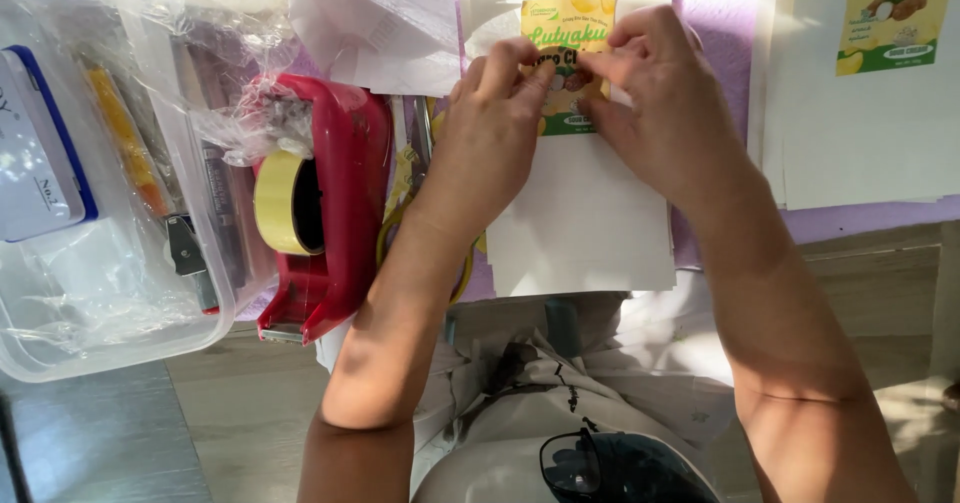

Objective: The person applies printed labels to white paper pouches. They peel the backing from each label, place it on a pouch, and smooth it down. They also use scissors to trim the edges of a label and handle stacks of pouches and labels.

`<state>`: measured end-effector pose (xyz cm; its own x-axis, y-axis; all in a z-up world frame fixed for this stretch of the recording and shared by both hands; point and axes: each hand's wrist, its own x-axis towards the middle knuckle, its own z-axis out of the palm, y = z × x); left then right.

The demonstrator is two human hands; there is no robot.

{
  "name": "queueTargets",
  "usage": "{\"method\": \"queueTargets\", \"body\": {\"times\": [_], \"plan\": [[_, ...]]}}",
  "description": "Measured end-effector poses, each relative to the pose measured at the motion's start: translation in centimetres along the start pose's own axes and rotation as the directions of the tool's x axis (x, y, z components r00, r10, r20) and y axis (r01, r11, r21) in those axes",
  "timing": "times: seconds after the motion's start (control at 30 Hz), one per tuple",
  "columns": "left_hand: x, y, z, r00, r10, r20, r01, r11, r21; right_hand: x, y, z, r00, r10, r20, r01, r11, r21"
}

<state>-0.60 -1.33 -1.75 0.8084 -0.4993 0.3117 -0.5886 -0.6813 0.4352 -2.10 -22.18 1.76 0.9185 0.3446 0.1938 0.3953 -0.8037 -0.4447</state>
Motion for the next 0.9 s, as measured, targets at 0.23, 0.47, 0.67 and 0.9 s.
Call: {"method": "queueTargets", "body": {"times": [0.23,0.47,0.67,0.9], "plan": [[-0.3,0.6,0.9,0.998,0.015,0.065,-0.025,0.989,0.148,0.3,-1.2,0.9,0.994,-0.105,-0.025,0.1,0.981,-0.165],[-0.1,1.1,1.0,0.981,-0.063,0.182,0.006,0.955,0.297,1.0,-1.6,0.8,0.998,-0.04,0.04,0.049,0.964,-0.261],[0.1,1.2,1.0,0.986,-0.095,0.137,0.055,0.961,0.269,1.1,-1.3,1.3,1.0,-0.02,0.007,0.022,0.963,-0.267],[0.1,1.4,1.1,0.994,-0.092,0.054,0.079,0.975,0.207,3.0,-1.4,2.3,0.993,-0.033,-0.109,-0.003,0.947,-0.32]]}}
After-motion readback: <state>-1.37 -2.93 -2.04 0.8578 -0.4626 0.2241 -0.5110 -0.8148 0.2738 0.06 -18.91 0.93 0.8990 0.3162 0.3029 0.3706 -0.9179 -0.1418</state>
